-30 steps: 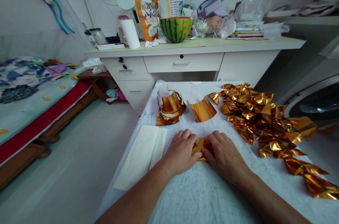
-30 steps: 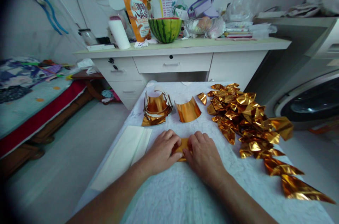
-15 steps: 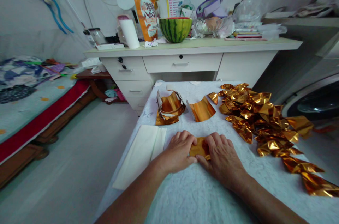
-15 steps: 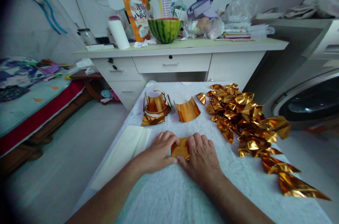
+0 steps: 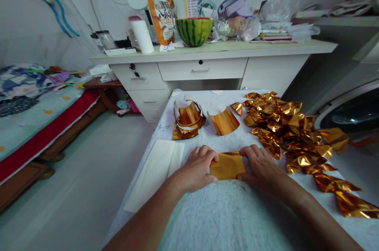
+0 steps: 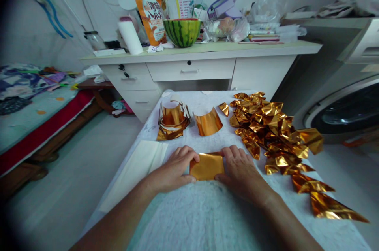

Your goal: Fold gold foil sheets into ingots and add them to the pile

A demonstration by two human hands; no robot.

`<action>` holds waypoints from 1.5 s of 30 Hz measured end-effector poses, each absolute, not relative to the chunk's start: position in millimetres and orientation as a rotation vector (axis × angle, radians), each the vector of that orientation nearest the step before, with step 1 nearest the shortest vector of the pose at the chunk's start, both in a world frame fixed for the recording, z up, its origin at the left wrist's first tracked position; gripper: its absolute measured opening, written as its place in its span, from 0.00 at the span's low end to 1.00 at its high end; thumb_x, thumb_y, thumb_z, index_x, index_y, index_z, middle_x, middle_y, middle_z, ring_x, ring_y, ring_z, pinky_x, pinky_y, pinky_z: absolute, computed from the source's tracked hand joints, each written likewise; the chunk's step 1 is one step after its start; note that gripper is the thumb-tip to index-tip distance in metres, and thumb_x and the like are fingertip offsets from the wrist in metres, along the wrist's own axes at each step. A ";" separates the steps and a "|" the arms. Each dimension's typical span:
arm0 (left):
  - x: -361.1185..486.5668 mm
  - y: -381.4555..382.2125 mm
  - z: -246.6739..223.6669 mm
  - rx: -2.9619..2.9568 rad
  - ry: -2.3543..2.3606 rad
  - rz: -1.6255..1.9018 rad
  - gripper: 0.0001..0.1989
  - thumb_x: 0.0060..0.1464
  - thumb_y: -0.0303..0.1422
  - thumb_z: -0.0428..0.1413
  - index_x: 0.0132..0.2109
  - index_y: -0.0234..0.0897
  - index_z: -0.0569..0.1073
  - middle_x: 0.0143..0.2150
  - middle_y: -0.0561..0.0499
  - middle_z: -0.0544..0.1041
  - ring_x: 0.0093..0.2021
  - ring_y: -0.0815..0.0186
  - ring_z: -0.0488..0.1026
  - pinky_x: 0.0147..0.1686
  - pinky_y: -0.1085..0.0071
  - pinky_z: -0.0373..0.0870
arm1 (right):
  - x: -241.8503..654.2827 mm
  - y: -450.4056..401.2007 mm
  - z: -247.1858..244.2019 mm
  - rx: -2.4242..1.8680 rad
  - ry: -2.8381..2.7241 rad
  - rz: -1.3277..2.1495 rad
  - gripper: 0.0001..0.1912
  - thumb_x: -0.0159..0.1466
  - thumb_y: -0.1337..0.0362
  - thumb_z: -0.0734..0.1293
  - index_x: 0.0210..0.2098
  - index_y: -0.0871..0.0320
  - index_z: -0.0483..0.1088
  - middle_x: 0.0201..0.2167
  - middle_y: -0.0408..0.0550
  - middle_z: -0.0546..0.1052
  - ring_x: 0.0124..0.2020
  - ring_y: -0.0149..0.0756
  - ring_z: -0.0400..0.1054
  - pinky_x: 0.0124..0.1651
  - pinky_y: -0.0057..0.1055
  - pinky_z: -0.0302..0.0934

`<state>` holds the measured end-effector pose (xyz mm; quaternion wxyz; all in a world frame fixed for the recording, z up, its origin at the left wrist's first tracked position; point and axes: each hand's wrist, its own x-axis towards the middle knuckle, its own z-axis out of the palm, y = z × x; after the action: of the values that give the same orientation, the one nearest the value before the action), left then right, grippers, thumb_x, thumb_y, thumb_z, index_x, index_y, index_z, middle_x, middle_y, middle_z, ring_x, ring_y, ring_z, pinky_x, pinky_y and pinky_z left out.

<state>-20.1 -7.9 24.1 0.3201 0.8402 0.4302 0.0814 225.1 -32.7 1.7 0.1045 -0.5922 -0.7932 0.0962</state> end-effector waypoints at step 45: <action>-10.9 -15.5 23.3 2.445 0.995 0.282 0.12 0.49 0.37 0.66 0.38 0.40 0.73 0.39 0.53 0.70 0.44 0.61 0.67 0.42 0.66 0.60 | 192.3 -39.9 25.5 -1.330 -2.446 0.683 0.05 0.64 0.69 0.65 0.33 0.57 0.74 0.31 0.46 0.74 0.34 0.35 0.68 0.40 0.31 0.59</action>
<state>-10.9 -15.5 23.3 0.2409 0.8939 0.3637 0.1029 192.3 -39.9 25.5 0.1371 -0.4595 -0.8452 0.2359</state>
